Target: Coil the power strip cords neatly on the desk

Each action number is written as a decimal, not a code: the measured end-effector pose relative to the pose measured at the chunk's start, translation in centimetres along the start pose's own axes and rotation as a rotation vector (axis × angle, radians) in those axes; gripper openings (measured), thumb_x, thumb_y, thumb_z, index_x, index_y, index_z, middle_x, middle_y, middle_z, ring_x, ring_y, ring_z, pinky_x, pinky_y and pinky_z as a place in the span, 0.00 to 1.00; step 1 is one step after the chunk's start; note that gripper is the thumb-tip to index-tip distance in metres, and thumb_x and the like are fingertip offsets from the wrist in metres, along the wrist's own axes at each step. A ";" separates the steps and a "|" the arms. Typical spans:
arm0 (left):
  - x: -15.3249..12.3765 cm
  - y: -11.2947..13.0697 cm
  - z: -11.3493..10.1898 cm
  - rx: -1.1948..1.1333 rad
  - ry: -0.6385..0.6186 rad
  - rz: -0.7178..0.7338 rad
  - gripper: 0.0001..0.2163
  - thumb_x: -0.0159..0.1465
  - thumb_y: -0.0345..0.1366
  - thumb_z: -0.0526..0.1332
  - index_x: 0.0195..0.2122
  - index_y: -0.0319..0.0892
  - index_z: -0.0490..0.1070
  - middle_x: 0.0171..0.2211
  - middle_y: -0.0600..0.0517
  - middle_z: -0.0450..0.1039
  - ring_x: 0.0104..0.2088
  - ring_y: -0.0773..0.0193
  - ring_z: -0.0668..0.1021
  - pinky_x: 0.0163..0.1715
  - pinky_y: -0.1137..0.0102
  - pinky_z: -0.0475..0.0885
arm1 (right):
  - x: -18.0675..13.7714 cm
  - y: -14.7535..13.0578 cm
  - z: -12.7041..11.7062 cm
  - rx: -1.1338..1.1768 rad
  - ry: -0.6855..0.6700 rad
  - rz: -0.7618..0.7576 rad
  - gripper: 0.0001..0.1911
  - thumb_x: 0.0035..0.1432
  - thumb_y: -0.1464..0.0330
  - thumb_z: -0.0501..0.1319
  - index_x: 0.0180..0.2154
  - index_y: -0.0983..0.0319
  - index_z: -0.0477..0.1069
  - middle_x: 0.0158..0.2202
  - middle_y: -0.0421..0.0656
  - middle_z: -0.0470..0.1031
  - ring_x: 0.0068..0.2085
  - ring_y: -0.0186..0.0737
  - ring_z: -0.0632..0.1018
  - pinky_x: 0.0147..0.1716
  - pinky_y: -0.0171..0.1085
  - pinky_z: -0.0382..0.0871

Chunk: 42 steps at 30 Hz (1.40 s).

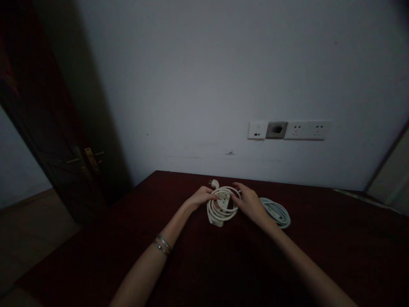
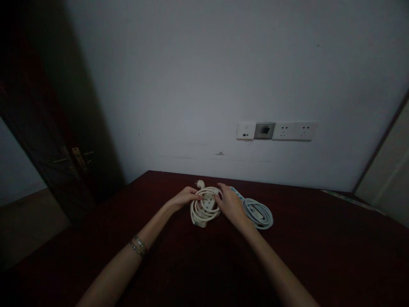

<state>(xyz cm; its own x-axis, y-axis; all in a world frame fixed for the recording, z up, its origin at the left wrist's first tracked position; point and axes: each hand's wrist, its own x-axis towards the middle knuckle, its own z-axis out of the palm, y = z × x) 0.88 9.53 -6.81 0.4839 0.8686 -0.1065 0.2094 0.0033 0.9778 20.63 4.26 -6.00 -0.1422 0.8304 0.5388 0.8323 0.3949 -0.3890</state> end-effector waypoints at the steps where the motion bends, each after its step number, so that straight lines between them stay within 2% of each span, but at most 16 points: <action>1: 0.1 -0.1 0.3 -0.015 0.036 -0.001 0.14 0.45 0.41 0.66 0.24 0.32 0.73 0.19 0.50 0.72 0.21 0.66 0.73 0.26 0.71 0.67 | -0.1 -0.4 -0.3 -0.067 0.045 -0.027 0.17 0.58 0.66 0.53 0.47 0.66 0.66 0.43 0.51 0.71 0.45 0.45 0.72 0.44 0.40 0.64; 4: 0.5 -0.2 1.0 -0.056 0.133 0.020 0.11 0.47 0.39 0.65 0.22 0.32 0.72 0.18 0.50 0.72 0.20 0.67 0.72 0.26 0.71 0.67 | -0.4 -1.7 -0.9 -0.191 0.057 -0.102 0.12 0.59 0.67 0.51 0.40 0.64 0.70 0.40 0.50 0.71 0.44 0.45 0.70 0.42 0.39 0.64; 9: 0.8 -0.3 1.3 -0.088 0.174 0.065 0.10 0.48 0.37 0.64 0.23 0.33 0.72 0.19 0.51 0.72 0.21 0.68 0.72 0.26 0.73 0.66 | -0.7 -2.9 -0.9 -0.285 -0.142 -0.221 0.12 0.60 0.65 0.53 0.37 0.63 0.72 0.37 0.49 0.75 0.43 0.46 0.70 0.41 0.39 0.63; 13: 0.9 -0.5 1.5 -0.056 0.187 0.071 0.10 0.50 0.38 0.63 0.25 0.33 0.72 0.20 0.51 0.72 0.22 0.68 0.72 0.26 0.73 0.65 | -0.7 -2.7 -1.1 -0.382 -0.223 -0.278 0.11 0.58 0.66 0.55 0.36 0.64 0.73 0.35 0.49 0.76 0.43 0.48 0.71 0.41 0.40 0.62; 21: 1.4 -0.8 1.8 0.183 0.233 0.131 0.14 0.53 0.43 0.60 0.24 0.33 0.71 0.19 0.54 0.68 0.22 0.68 0.70 0.24 0.75 0.63 | -0.3 -2.6 -2.5 -0.416 -0.222 -0.289 0.13 0.60 0.65 0.53 0.32 0.61 0.75 0.33 0.48 0.75 0.40 0.45 0.70 0.41 0.40 0.62; 27: 1.8 -1.1 1.3 0.229 0.199 0.137 0.15 0.54 0.43 0.58 0.27 0.33 0.71 0.20 0.53 0.69 0.23 0.67 0.71 0.25 0.74 0.64 | -0.1 -2.8 -3.5 -0.414 -0.222 -0.329 0.11 0.59 0.66 0.55 0.33 0.61 0.75 0.34 0.48 0.74 0.41 0.46 0.69 0.38 0.39 0.61; 33: 1.5 -0.5 0.7 0.256 0.162 0.123 0.15 0.54 0.44 0.58 0.25 0.34 0.71 0.20 0.52 0.70 0.22 0.67 0.71 0.25 0.73 0.64 | 0.4 -2.2 -5.3 -0.411 -0.229 -0.328 0.12 0.59 0.66 0.54 0.32 0.60 0.76 0.34 0.47 0.73 0.41 0.43 0.69 0.37 0.37 0.61; 38: 1.0 0.4 0.5 0.180 0.080 0.069 0.14 0.52 0.43 0.58 0.20 0.35 0.68 0.17 0.52 0.69 0.19 0.67 0.70 0.23 0.73 0.64 | 0.5 -1.7 -6.3 -0.380 -0.217 -0.324 0.11 0.59 0.66 0.54 0.35 0.59 0.76 0.37 0.46 0.73 0.40 0.41 0.71 0.36 0.36 0.62; 42: 0.8 0.7 0.2 0.134 0.038 0.068 0.14 0.51 0.43 0.59 0.20 0.36 0.67 0.17 0.52 0.69 0.19 0.67 0.70 0.24 0.72 0.64 | 0.4 -1.6 -7.2 -0.332 -0.220 -0.308 0.12 0.60 0.66 0.54 0.37 0.59 0.76 0.38 0.45 0.73 0.38 0.40 0.73 0.35 0.35 0.63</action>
<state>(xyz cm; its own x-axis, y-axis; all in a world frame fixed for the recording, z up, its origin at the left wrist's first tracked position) 1.58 10.11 -6.24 0.4685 0.8829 -0.0312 0.2897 -0.1201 0.9496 23.09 1.17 0.22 -0.4876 0.7724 0.4070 0.8546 0.5177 0.0415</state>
